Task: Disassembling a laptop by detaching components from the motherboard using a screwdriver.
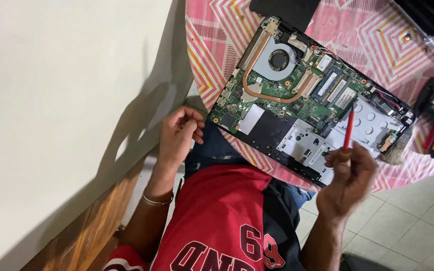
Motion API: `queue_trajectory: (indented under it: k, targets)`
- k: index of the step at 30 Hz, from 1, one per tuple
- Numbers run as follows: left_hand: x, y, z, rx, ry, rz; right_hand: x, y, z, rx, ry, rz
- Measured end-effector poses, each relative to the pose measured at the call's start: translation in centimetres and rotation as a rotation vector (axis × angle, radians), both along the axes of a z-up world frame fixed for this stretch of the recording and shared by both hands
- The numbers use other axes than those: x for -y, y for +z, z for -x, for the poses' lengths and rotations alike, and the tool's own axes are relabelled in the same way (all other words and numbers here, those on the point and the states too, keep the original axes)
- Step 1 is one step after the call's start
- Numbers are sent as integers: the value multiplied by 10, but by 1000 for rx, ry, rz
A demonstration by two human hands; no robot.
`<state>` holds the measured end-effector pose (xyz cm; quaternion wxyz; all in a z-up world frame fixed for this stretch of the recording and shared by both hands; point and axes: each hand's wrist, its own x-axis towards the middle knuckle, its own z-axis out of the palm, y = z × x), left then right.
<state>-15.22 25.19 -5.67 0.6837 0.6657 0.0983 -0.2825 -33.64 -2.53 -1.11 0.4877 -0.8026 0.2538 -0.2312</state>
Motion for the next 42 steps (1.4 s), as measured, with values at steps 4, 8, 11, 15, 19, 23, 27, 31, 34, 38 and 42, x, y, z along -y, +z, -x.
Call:
queue_trajectory:
  k: [4, 8, 11, 15, 19, 23, 27, 31, 34, 38, 42]
  targets:
    - [6, -3, 2, 108, 18, -81, -33, -5, -35, -50, 228, 215]
    - [4, 0, 0, 174, -131, -171, -69, 4, -80, -73, 357, 323]
    - [6, -10, -2, 229, -160, -155, -87, -1, -100, -89, 416, 316]
    - [5, -13, -4, 218, -141, -122, -96, -13, -102, -131, 398, 303]
    - [3, -23, -9, 239, -178, -93, -94, -20, -100, -138, 387, 323]
    - [5, -32, -10, 109, -193, -18, -94, -20, -100, -138, 397, 320]
    - [7, -40, -7, -4, -154, -22, -91, -19, -100, -115, 430, 313]
    - [8, -41, -5, -7, -132, -85, -92, -20, -103, -117, 457, 322]
    - [9, -44, -6, -46, -145, -93, -94, -17, -107, -129, 458, 336]
    - [3, -23, -15, -170, -84, 122, -99, -8, -115, -170, 425, 302]
    - [2, -15, -22, -179, -93, 139, -95, -8, -121, -165, 419, 334]
